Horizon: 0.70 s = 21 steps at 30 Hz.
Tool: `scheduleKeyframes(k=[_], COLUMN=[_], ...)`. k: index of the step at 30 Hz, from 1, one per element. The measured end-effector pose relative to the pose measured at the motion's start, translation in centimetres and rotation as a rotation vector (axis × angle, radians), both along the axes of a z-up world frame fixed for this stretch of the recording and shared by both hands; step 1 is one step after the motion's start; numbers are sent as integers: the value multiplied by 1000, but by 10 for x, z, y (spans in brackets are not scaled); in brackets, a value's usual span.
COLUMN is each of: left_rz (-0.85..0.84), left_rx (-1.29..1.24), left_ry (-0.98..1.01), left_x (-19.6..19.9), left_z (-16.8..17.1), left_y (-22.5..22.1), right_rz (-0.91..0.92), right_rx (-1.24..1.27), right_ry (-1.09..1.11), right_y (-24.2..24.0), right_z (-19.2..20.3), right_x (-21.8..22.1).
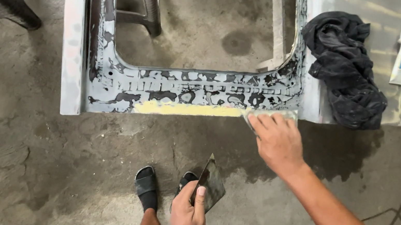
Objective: The person uses a metal scraper to apply a yellow filler substance onto the edge of a white car door frame. They repeatedly transfer the filler from one scraper to another and spread it along the frame's perimeter.
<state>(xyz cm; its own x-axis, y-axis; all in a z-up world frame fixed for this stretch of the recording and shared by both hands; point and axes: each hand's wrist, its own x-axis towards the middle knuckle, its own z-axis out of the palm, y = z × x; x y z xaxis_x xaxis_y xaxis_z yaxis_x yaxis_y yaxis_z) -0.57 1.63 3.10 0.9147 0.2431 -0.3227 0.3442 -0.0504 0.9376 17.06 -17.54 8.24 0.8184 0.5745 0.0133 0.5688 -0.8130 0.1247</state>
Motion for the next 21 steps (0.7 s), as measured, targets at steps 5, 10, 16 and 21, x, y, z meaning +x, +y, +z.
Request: scheduleKeyframes(k=[5,10,16,21], left_rz=[-5,15,22,40], left_rx=[29,47,-17,13], left_ry=[-31,-46,17,-35], left_x=[-3,-4,-2,-4], left_z=[-6,-8,-1,-6], left_y=[0,6,8,5], right_rz=[19,52,-8,13], right_rx=[-4,129,136,-59], right_ry=[9,34,-57,-13], right_y=[-9,-13,-16,-14], right_z=[-7,-4,-26,-26], right_x=[-13,-11,-4,-28])
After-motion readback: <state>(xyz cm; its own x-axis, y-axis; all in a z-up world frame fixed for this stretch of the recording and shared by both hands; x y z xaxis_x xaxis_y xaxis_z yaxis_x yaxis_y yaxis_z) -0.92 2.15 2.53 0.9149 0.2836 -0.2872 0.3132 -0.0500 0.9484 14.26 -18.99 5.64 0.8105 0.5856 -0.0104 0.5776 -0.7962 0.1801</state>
